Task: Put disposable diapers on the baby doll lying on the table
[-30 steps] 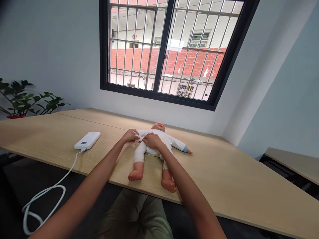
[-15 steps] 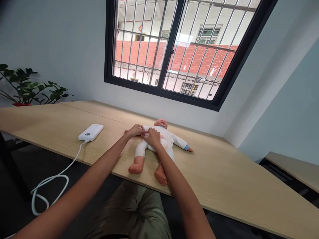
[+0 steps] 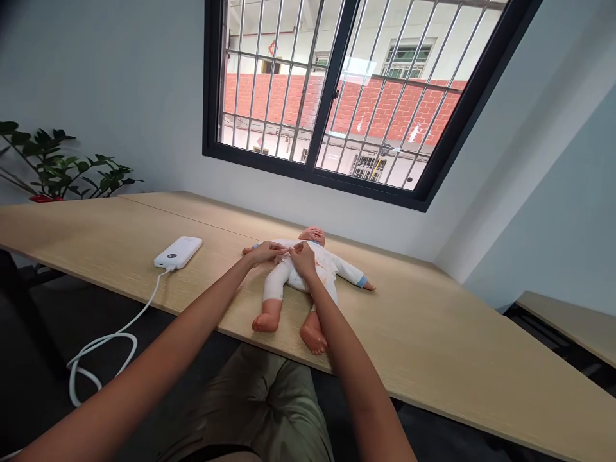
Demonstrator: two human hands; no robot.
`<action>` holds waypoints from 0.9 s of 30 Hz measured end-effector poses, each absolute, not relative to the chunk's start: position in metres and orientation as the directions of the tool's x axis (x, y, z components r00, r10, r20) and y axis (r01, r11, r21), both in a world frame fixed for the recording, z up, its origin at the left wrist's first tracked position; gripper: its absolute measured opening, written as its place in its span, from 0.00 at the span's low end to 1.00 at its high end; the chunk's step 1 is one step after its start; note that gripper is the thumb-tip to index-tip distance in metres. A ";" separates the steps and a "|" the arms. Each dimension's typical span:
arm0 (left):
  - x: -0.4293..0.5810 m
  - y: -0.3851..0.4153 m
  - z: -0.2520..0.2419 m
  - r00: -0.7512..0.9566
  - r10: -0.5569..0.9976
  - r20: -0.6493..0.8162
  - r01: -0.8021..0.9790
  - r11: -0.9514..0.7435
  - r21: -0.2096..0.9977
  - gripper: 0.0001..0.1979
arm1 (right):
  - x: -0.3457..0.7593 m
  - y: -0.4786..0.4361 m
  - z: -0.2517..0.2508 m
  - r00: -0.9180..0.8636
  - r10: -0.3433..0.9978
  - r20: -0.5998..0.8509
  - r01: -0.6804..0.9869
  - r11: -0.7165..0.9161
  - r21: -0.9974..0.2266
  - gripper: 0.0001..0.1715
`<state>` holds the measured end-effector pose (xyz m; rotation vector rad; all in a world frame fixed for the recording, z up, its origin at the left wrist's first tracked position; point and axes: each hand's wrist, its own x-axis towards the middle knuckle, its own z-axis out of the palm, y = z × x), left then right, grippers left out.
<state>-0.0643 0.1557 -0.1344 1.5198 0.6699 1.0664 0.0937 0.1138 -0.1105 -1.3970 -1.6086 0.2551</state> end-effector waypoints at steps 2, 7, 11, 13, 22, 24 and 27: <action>-0.065 0.156 -0.136 0.430 0.867 0.252 -0.166 -0.199 0.966 0.18 | 0.096 0.116 -0.112 0.166 0.873 0.459 0.556 0.302 -0.774 0.11; -0.065 0.157 -0.139 0.355 0.906 0.229 -0.232 -0.152 0.961 0.16 | 0.097 0.113 -0.113 0.164 0.900 0.403 0.521 0.268 -0.810 0.20; -0.062 0.160 -0.139 0.283 0.932 0.227 -0.267 -0.151 0.952 0.15 | 0.094 0.107 -0.112 0.099 0.895 0.435 0.613 0.290 -0.735 0.28; -0.061 0.161 -0.139 0.261 0.939 0.225 -0.270 -0.153 0.951 0.15 | 0.093 0.106 -0.112 0.078 0.892 0.446 0.631 0.302 -0.714 0.29; -0.061 0.159 -0.139 0.191 0.943 0.272 -0.187 -0.237 0.953 0.10 | 0.094 0.112 -0.115 0.063 0.916 0.397 0.496 0.316 -0.809 0.25; -0.060 0.161 -0.141 0.156 0.939 0.305 -0.126 -0.287 0.950 0.08 | 0.096 0.114 -0.115 0.088 0.907 0.412 0.451 0.333 -0.828 0.27; -0.058 0.163 -0.144 0.113 0.921 0.373 -0.021 -0.373 0.928 0.07 | 0.099 0.116 -0.116 0.105 0.905 0.412 0.351 0.354 -0.867 0.28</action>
